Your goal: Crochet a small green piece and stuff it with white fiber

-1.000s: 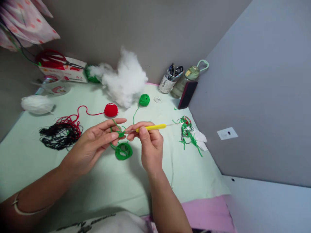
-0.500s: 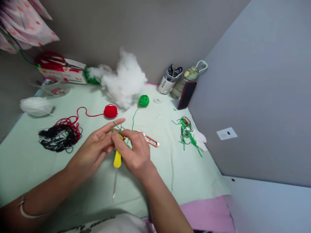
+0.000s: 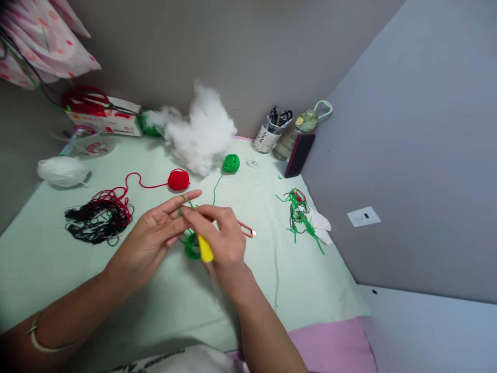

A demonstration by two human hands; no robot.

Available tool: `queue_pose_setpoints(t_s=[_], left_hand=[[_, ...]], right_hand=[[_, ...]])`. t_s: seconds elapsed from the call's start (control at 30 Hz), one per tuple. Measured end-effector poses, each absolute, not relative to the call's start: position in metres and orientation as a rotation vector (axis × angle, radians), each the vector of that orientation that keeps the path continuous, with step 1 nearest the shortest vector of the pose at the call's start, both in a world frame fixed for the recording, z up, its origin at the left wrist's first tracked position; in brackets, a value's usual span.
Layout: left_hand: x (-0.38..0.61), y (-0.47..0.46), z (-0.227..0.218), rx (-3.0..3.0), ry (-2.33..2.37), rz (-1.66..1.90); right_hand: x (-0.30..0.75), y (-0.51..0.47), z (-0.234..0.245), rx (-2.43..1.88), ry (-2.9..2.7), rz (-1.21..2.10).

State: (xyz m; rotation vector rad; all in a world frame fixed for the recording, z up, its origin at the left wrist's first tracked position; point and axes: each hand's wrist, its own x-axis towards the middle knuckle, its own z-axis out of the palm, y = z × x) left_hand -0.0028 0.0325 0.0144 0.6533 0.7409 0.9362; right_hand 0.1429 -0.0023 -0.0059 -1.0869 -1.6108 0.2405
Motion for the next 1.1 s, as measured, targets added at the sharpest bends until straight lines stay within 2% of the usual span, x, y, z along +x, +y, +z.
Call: queue_pose_setpoints(t_s=[0.07,0.27,0.67,0.8,1.0,1.1], left_hand=[[-0.003,0.034,0.013,0.551,0.674,0.869],[-0.006,0.038,0.014,0.536,0.656,0.879],[-0.009,0.035,0.018,0.773,0.788,0.869],[-0.011,0.035,0.016,0.824,0.817,0.925],[-0.004,0.030,0.013,0.849,0.892,1.009],[-0.003,0.032,0.014,0.641,0.769,0.889]], right_hand=[[0.147,-0.002,-0.006,-1.063,-1.635,0.160],[0.155,0.005,0.007,-0.999,-1.177,0.752],[0.154,0.008,0.007,-0.958,-1.043,0.964],[0.151,0.001,0.009,-1.018,-1.164,0.829],[0.144,-0.008,-0.005,-1.132,-1.663,0.177],[0.145,-0.008,-0.007,-1.217,-1.620,0.155]])
